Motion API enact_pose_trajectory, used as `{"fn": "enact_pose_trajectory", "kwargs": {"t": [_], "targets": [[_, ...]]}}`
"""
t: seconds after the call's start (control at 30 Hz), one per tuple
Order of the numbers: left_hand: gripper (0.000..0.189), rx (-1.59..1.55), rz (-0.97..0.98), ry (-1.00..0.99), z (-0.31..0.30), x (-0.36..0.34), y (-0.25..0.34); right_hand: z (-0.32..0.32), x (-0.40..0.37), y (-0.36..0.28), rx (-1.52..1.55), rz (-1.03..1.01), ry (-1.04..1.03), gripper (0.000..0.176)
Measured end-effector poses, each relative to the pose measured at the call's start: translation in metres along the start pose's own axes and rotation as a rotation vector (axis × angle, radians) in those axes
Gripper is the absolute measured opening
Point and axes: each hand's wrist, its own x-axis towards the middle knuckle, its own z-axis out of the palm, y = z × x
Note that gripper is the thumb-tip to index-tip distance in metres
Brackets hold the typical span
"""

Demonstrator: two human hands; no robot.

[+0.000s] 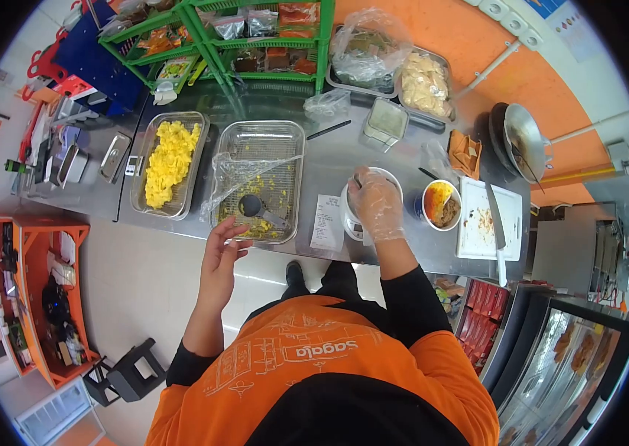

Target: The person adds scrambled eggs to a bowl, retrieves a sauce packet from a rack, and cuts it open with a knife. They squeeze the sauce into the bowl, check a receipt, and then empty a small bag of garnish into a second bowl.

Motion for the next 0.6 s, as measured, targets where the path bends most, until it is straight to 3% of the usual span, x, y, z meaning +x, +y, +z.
{"fn": "enact_pose_trajectory", "kwargs": {"t": [0.23,0.4,0.47,0.57,0.6], "targets": [[0.044,0.005,-0.011,-0.028,-0.017,-0.020,-0.009,0.021,-0.009,0.013,-0.030,0.064,0.133,0.018],[0.044,0.029,-0.022,-0.011,-0.031,-0.035,-0.014,0.021,-0.020,0.030,-0.022,-0.136,0.072,0.018],[0.045,0.033,-0.011,-0.016,-0.038,-0.041,-0.015,-0.019,-0.035,0.019,-0.009,-0.144,0.089,0.022],[0.042,0.041,0.002,0.025,-0.046,-0.050,-0.015,-0.070,-0.063,0.030,0.106,-0.121,0.278,0.021],[0.038,0.036,0.009,-0.010,-0.048,-0.051,-0.018,-0.091,-0.078,0.034,0.623,0.091,0.145,0.024]]}}
